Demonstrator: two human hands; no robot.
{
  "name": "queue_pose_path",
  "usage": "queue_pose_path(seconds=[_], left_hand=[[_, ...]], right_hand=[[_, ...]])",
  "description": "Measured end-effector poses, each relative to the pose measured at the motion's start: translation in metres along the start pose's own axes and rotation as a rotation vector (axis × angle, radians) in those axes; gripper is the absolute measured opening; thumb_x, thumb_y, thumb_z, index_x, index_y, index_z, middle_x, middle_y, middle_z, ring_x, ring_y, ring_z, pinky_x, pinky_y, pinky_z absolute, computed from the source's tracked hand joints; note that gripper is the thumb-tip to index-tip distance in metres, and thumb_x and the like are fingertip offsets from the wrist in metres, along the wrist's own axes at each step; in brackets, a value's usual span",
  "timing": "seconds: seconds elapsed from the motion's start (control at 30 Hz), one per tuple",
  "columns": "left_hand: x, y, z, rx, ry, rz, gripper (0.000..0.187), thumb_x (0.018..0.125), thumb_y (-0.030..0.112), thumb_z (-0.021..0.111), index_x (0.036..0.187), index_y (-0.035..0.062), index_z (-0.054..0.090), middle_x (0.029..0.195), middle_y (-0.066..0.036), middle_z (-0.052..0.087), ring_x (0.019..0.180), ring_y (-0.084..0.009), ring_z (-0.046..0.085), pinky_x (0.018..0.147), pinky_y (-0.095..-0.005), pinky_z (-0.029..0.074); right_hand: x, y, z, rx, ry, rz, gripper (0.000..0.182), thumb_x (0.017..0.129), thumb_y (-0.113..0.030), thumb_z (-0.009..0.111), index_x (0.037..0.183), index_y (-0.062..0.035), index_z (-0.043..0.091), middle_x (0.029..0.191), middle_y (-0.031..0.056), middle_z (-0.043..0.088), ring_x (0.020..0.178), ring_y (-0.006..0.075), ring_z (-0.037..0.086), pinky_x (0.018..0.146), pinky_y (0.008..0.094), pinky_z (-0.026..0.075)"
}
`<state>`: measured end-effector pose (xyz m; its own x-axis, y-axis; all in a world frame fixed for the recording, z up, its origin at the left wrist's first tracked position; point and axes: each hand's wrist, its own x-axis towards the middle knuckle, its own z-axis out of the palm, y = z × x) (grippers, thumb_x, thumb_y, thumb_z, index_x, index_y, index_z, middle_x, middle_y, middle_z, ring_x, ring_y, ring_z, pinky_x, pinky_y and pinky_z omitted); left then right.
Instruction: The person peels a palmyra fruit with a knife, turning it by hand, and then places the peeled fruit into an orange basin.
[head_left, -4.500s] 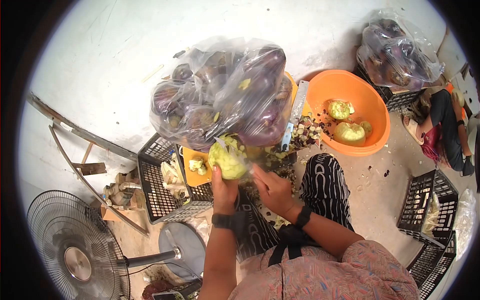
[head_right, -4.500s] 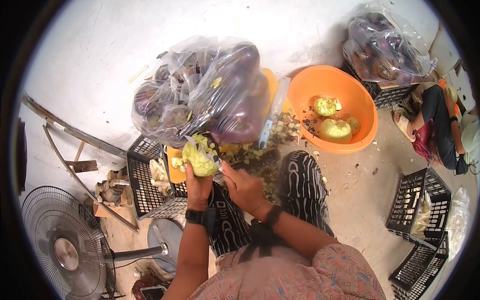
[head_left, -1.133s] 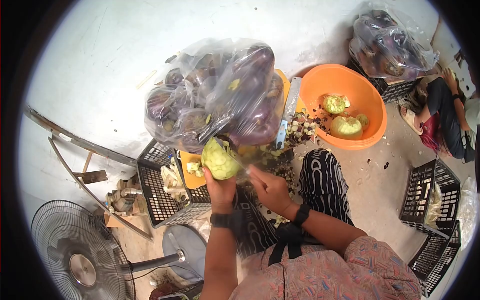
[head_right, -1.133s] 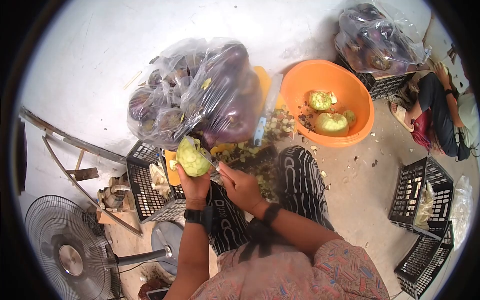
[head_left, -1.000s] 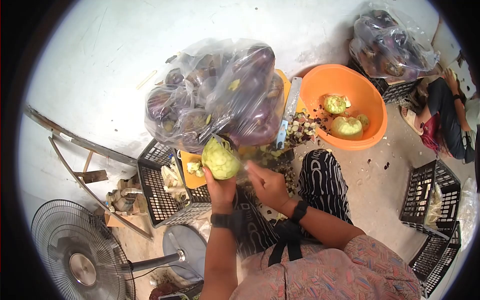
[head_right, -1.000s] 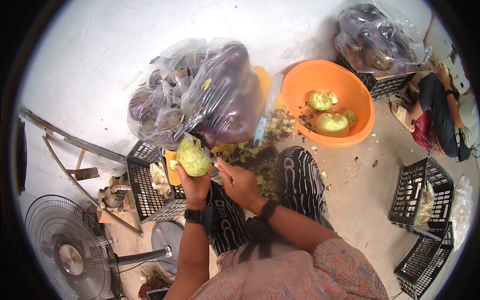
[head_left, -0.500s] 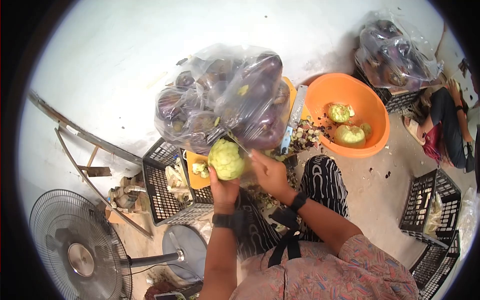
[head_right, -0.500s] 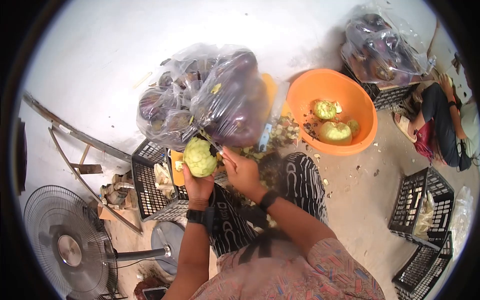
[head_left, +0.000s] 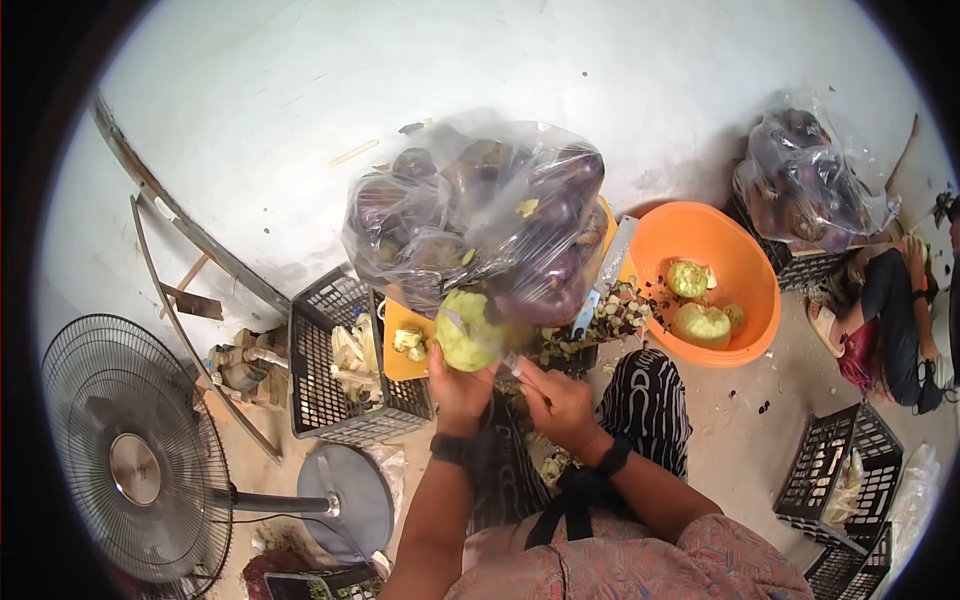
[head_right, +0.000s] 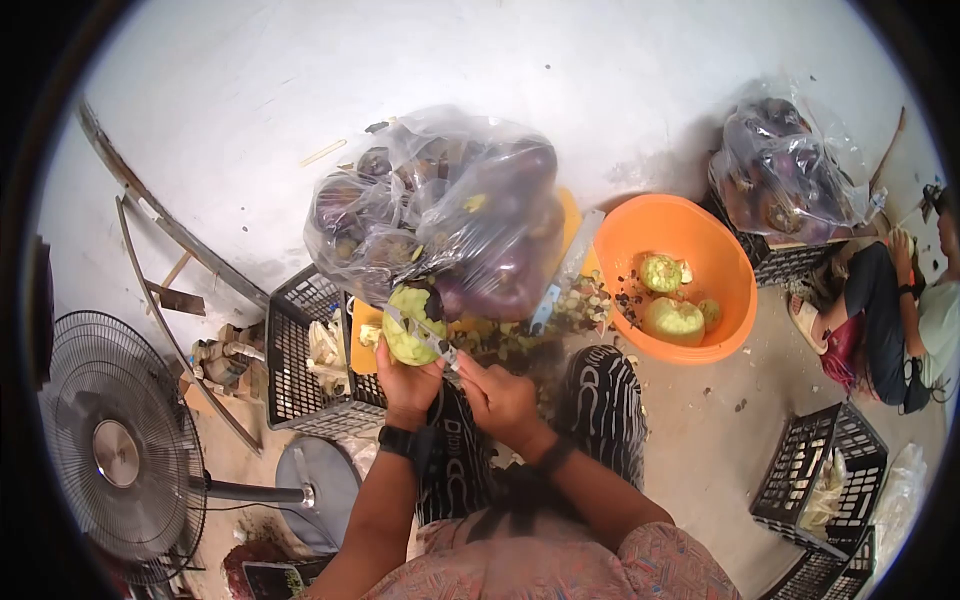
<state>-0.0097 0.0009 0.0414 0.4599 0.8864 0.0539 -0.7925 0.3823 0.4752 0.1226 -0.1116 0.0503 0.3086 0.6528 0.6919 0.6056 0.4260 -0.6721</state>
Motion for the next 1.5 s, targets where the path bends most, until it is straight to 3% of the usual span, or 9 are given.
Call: queue_pose_path(seconds=[0.2, 0.5, 0.57, 0.8, 1.17, 1.27, 1.5], left_hand=[[0.003, 0.005, -0.013, -0.103, -0.032, 0.017, 0.063, 0.092, 0.046, 0.048, 0.143, 0.0112, 0.038, 0.141, -0.01, 0.046, 0.128, -0.0294, 0.047, 0.103, -0.0476, 0.04], [0.002, 0.0, -0.018, -0.013, 0.021, 0.004, 0.06, 0.098, 0.052, 0.038, 0.144, 0.0132, 0.038, 0.144, -0.007, 0.045, 0.13, -0.0274, 0.044, 0.106, -0.0462, 0.036], [0.001, -0.003, -0.019, -0.083, 0.048, 0.132, 0.062, 0.096, 0.054, 0.039, 0.143, 0.0143, 0.039, 0.142, -0.011, 0.046, 0.128, -0.0358, 0.045, 0.108, -0.0493, 0.035], [0.006, -0.006, -0.02, -0.111, 0.06, 0.173, 0.065, 0.095, 0.058, 0.039, 0.144, 0.0149, 0.038, 0.141, -0.01, 0.047, 0.127, -0.0384, 0.044, 0.107, -0.0501, 0.035], [-0.003, 0.005, -0.001, 0.047, 0.1, 0.084, 0.065, 0.095, 0.064, 0.031, 0.139, 0.0186, 0.044, 0.133, -0.002, 0.053, 0.117, -0.0228, 0.053, 0.097, -0.0428, 0.044], [-0.003, 0.003, 0.003, 0.027, 0.135, 0.099, 0.066, 0.097, 0.061, 0.026, 0.143, 0.0155, 0.038, 0.137, -0.006, 0.049, 0.122, -0.0245, 0.05, 0.097, -0.0429, 0.043], [-0.002, -0.002, 0.001, 0.07, 0.129, 0.116, 0.064, 0.096, 0.064, 0.031, 0.14, 0.0188, 0.043, 0.133, -0.001, 0.053, 0.117, -0.0215, 0.053, 0.096, -0.0401, 0.045]], right_hand=[[0.002, 0.004, 0.01, -0.051, -0.042, -0.053, 0.038, 0.081, -0.009, 0.07, 0.118, -0.0113, 0.067, 0.066, 0.0087, 0.057, 0.053, 0.0263, 0.058, 0.05, 0.0362, 0.049], [0.01, -0.004, 0.008, -0.138, -0.085, -0.08, 0.039, 0.082, -0.012, 0.069, 0.12, -0.0124, 0.066, 0.067, 0.0083, 0.057, 0.053, 0.0266, 0.058, 0.05, 0.0376, 0.049], [0.014, -0.01, 0.004, -0.17, -0.117, -0.103, 0.038, 0.082, -0.013, 0.069, 0.12, -0.0125, 0.066, 0.067, 0.0081, 0.057, 0.053, 0.0266, 0.058, 0.05, 0.0377, 0.049], [0.027, -0.009, 0.007, -0.179, -0.2, -0.148, 0.038, 0.082, -0.011, 0.069, 0.12, -0.0117, 0.066, 0.069, 0.0096, 0.058, 0.052, 0.0272, 0.058, 0.049, 0.0372, 0.047], [0.018, 0.01, -0.008, -0.151, -0.201, -0.229, 0.038, 0.079, -0.007, 0.071, 0.117, -0.0078, 0.068, 0.064, 0.0075, 0.054, 0.049, 0.0238, 0.055, 0.045, 0.0345, 0.044], [0.016, 0.01, -0.007, -0.176, -0.168, -0.24, 0.039, 0.078, -0.006, 0.072, 0.117, -0.0075, 0.068, 0.064, 0.0074, 0.054, 0.049, 0.0236, 0.055, 0.045, 0.0343, 0.043], [0.017, 0.012, 0.009, -0.143, -0.104, -0.195, 0.039, 0.08, -0.006, 0.072, 0.119, -0.0087, 0.067, 0.065, 0.007, 0.054, 0.05, 0.0233, 0.055, 0.047, 0.0352, 0.045]])
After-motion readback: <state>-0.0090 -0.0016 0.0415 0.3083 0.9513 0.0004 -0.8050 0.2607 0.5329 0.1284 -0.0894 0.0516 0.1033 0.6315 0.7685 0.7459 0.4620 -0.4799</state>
